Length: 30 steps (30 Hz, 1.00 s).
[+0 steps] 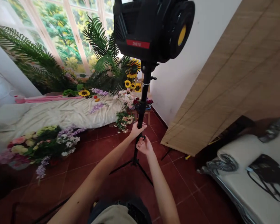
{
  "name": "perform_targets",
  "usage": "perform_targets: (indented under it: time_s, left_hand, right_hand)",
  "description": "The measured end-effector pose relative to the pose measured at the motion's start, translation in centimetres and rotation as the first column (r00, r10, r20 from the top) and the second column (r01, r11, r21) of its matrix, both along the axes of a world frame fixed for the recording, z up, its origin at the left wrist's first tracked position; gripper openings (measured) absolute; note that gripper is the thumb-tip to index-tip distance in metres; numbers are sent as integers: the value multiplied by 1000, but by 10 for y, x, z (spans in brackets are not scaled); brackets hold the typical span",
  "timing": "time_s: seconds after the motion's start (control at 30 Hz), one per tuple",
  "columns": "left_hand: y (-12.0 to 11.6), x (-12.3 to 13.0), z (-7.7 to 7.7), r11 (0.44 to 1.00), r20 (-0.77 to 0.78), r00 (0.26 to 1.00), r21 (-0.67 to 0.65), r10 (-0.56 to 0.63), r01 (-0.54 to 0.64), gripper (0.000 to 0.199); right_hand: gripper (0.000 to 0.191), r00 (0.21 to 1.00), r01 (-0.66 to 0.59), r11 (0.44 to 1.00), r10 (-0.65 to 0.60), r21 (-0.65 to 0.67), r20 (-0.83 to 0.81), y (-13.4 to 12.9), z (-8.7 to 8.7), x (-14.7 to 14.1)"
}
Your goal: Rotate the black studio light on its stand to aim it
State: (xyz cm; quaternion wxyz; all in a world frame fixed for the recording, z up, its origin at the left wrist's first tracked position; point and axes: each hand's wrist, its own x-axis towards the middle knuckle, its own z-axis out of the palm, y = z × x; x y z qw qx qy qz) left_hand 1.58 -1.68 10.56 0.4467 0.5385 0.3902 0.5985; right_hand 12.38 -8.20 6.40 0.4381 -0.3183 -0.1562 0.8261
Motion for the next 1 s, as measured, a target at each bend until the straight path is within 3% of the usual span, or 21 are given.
perform_targets:
  time_s: [0.1, 0.23, 0.4, 0.53, 0.63, 0.7, 0.77, 0.83, 0.9, 0.93, 1.0]
  left_hand:
    - [13, 11, 2, 997, 35, 999, -80, 19, -16, 32]
    - [19, 10, -7, 988, 56, 998, -152, 31, -23, 34]
    - [24, 4, -25, 973, -69, 998, -229, -2, -14, 33]
    - [32, 4, -34, 970, -141, 988, -224, 63, -94, 29]
    - [35, 6, -35, 967, -164, 982, -217, 98, -133, 27]
    - [35, 8, -35, 964, -174, 978, -216, 117, -154, 26]
    - [34, 8, -35, 962, -191, 972, -210, 138, -178, 27]
    - [33, 8, -34, 956, -215, 963, -207, 163, -208, 27]
    - [33, 8, -34, 951, -237, 955, -209, 177, -228, 26]
    - [33, 8, -34, 950, -244, 954, -210, 176, -230, 25]
    - [34, 8, -35, 953, -247, 954, -203, 170, -223, 25]
  right_hand:
    - [24, 998, 30, 999, -31, -31, -48, 4, 0, -3]
    - [23, 988, 121, 984, -132, -133, -81, 9, -1, -10]
    - [24, 969, 177, 958, -210, -224, -128, 13, 3, -16]
    - [22, 982, 171, 969, -183, -180, -52, 16, 6, -15]
    - [20, 944, 240, 970, -222, -45, 244, 18, 3, -15]
    - [15, 810, 298, 947, -316, 117, 494, 16, 1, -16]
    - [10, 593, 294, 895, -445, 334, 671, 10, -1, -15]
    - [16, 340, 182, 816, -576, 549, 744, 3, -3, -14]
    - [25, 104, 5, 741, -668, 671, 737, -3, -3, -12]
    - [28, 44, -42, 731, -680, 681, 732, -4, -3, -11]
    - [31, -12, -53, 762, -647, 646, 762, -4, -4, -11]
